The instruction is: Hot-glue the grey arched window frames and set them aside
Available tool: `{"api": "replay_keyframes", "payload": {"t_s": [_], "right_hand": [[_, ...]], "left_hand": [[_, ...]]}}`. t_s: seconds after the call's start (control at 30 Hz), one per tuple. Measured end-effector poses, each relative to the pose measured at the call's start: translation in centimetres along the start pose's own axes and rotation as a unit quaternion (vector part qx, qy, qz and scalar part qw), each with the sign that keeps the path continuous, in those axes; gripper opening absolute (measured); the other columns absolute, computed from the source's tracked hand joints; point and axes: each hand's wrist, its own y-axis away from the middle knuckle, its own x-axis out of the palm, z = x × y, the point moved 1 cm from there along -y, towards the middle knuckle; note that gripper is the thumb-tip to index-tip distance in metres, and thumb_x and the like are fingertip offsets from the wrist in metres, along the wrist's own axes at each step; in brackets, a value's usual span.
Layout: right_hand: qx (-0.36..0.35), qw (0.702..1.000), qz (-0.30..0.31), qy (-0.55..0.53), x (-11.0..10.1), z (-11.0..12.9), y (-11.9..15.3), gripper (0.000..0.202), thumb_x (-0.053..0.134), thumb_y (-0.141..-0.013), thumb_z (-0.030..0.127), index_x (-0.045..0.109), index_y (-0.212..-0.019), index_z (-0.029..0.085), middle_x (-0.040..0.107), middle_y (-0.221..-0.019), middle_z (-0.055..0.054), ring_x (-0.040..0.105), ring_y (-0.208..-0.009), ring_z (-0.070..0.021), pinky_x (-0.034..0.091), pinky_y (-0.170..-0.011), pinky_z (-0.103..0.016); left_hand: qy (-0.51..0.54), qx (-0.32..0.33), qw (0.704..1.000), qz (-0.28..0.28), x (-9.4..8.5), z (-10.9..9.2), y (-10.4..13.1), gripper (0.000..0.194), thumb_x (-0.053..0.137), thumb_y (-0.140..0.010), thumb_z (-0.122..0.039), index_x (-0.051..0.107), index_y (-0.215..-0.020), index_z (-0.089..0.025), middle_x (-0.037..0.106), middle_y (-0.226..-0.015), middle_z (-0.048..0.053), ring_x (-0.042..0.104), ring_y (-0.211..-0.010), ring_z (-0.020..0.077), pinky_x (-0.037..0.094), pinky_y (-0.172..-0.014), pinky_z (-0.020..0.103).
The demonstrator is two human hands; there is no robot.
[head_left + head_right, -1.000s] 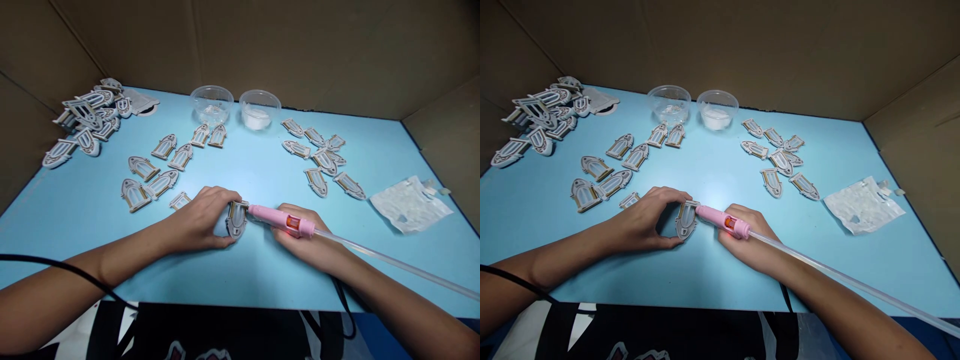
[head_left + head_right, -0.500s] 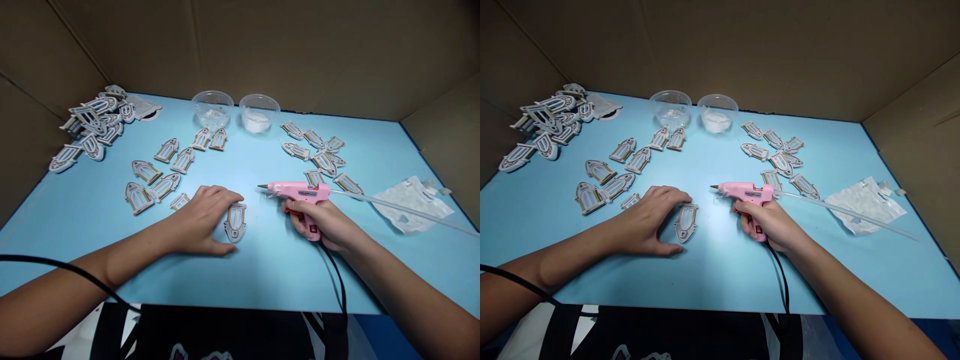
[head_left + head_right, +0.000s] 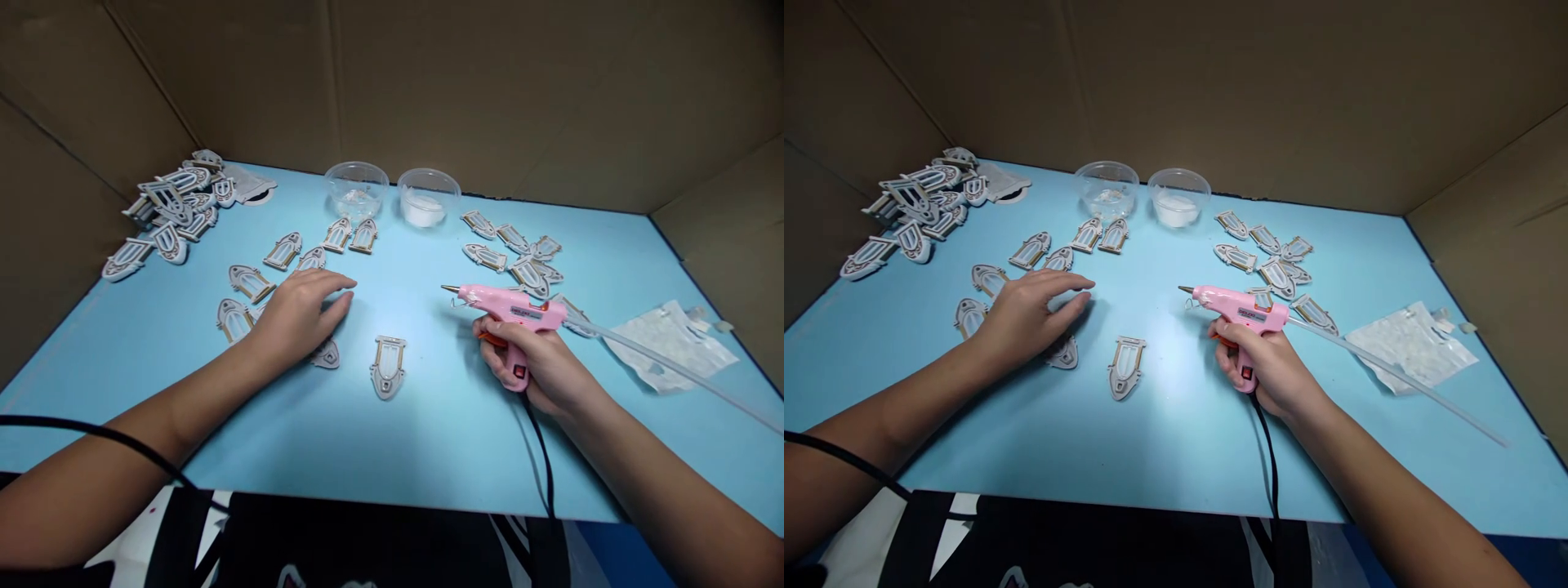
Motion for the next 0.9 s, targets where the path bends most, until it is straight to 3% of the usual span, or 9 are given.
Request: {"api": "replay_keyframes", "payload": {"t_s": [0.17,0.23,0.37,0.43,0.5,0.57,0.6,0.73,0.9], "right_hand": [[-0.008,1.0,-0.015,-0.013,0.1,0.1,-0.1,0.034,0.08,-0.075,0.046,0.066,-0.085,0.016,0.054,-0.051,0.002,0.036,-0.036,-0.0066,0.021,-0.033,-0.019],[-0.007,1.0,-0.015,-0.011,0.1,0.1,-0.1,0.034,0.08,-0.075,0.045,0.065,-0.085,0.016,0.054,-0.051,0.002,0.036,-0.037,-0.0066,0.021,-0.034,-0.019],[-0.004,1.0,-0.01,-0.003,0.1,0.1,0.1,0.031,0.077,-0.079,0.044,0.065,-0.085,0.016,0.055,-0.052,0.001,0.037,-0.038,-0.0073,0.022,-0.035,-0.02],[-0.005,1.0,-0.007,0.001,0.1,0.1,0.2,0.03,0.076,-0.08,0.044,0.065,-0.085,0.017,0.054,-0.051,0.002,0.037,-0.038,-0.0076,0.022,-0.035,-0.02],[-0.007,1.0,-0.007,0.003,0.1,0.1,0.2,0.03,0.076,-0.081,0.044,0.065,-0.086,0.017,0.052,-0.051,0.002,0.037,-0.039,-0.0081,0.021,-0.036,-0.021],[-0.007,1.0,-0.01,0.003,0.1,0.2,0.2,0.03,0.076,-0.081,0.045,0.064,-0.086,0.017,0.052,-0.051,0.002,0.036,-0.039,-0.0084,0.02,-0.036,-0.022],[-0.007,1.0,-0.013,0.0,0.0,0.2,0.1,0.029,0.076,-0.081,0.044,0.064,-0.086,0.018,0.052,-0.053,0.002,0.036,-0.04,-0.0085,0.02,-0.037,-0.022],[-0.05,0.997,-0.055,-0.025,-0.1,0.1,-0.3,0.027,0.081,-0.074,0.036,0.06,-0.076,0.019,0.049,-0.063,0.002,0.041,-0.053,-0.0099,0.034,-0.045,-0.023],[-0.111,0.976,-0.158,0.105,-0.7,0.0,0.0,0.029,0.073,-0.076,0.046,0.066,-0.084,0.02,0.056,-0.075,-0.002,0.048,-0.063,-0.0147,0.042,-0.05,-0.026]], "left_hand": [[-0.012,-0.061,0.998,0.025,-0.8,0.8,-0.3,0.023,0.06,-0.097,-0.037,0.073,-0.089,-0.021,0.076,-0.082,0.003,0.069,-0.076,0.0214,0.048,-0.071,0.032],[-0.008,-0.05,0.996,0.07,-0.9,0.4,-0.3,0.028,0.061,-0.097,-0.041,0.067,-0.081,-0.019,0.069,-0.069,0.002,0.063,-0.065,0.0191,0.042,-0.063,0.03],[0.049,0.128,0.96,0.243,-0.8,-1.4,0.2,0.043,0.054,-0.1,-0.04,0.056,-0.063,-0.019,0.057,-0.058,0.002,0.054,-0.062,0.0171,0.04,-0.066,0.031],[0.061,0.185,0.939,0.282,-0.7,-2.2,0.5,0.037,0.051,-0.1,-0.037,0.065,-0.072,-0.019,0.062,-0.063,0.002,0.057,-0.067,0.019,0.041,-0.073,0.034],[0.032,0.191,0.942,0.275,-0.7,-2.6,0.7,0.03,0.049,-0.1,-0.036,0.074,-0.105,-0.019,0.069,-0.075,0.004,0.061,-0.074,0.0222,0.042,-0.076,0.037],[-0.014,0.167,0.954,0.249,-0.6,-2.5,0.7,0.042,0.049,-0.1,-0.037,0.064,-0.134,-0.017,0.07,-0.082,0.006,0.062,-0.077,0.0248,0.042,-0.075,0.038],[-0.033,0.149,0.96,0.235,-0.5,-2.3,0.7,0.045,0.049,-0.1,-0.037,0.061,-0.138,-0.016,0.07,-0.082,0.007,0.062,-0.078,0.0254,0.042,-0.074,0.038],[-0.055,0.12,0.972,0.194,-0.2,-1.1,0.4,0.029,0.044,-0.105,-0.033,0.069,-0.108,-0.018,0.067,-0.078,0.005,0.062,-0.075,0.023,0.042,-0.074,0.035],[-0.067,0.137,0.978,0.142,0.2,-0.9,0.8,0.045,0.04,-0.109,-0.045,0.062,-0.08,-0.019,0.061,-0.066,0.003,0.059,-0.065,0.0202,0.041,-0.069,0.033]]}}
